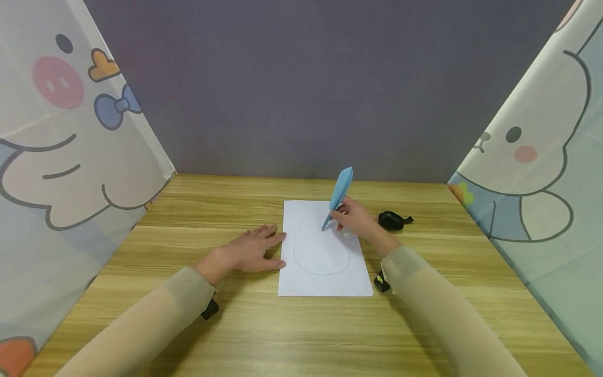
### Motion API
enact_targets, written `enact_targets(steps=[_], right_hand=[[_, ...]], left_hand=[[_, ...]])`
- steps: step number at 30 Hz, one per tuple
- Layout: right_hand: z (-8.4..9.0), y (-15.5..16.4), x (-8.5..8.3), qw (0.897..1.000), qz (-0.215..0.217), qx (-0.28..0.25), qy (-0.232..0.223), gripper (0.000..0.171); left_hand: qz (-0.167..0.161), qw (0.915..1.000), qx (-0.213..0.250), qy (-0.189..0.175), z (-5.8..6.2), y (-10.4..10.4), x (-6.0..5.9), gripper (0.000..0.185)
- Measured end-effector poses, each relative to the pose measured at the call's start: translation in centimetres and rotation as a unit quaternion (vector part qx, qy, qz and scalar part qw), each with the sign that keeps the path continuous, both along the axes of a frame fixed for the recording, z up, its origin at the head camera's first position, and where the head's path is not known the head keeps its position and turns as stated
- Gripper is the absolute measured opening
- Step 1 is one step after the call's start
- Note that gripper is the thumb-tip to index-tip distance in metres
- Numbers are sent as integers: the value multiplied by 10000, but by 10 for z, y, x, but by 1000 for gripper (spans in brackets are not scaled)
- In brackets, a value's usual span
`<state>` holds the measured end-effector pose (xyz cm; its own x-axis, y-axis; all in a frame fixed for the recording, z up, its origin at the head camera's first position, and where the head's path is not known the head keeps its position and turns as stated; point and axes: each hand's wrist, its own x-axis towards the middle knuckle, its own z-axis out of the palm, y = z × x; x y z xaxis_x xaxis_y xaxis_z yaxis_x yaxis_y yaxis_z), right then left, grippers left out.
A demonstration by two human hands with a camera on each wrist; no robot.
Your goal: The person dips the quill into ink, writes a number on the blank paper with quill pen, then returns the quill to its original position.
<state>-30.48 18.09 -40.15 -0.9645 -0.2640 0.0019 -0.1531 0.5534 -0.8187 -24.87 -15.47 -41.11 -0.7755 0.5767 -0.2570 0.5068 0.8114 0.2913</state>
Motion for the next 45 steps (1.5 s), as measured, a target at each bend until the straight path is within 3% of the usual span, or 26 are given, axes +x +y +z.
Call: enact_targets(steps=[45], right_hand=[[-2,-36,4,9993,345,89,105,22]], left_hand=[[-12,10000,-2,11,0,2,-1,87]])
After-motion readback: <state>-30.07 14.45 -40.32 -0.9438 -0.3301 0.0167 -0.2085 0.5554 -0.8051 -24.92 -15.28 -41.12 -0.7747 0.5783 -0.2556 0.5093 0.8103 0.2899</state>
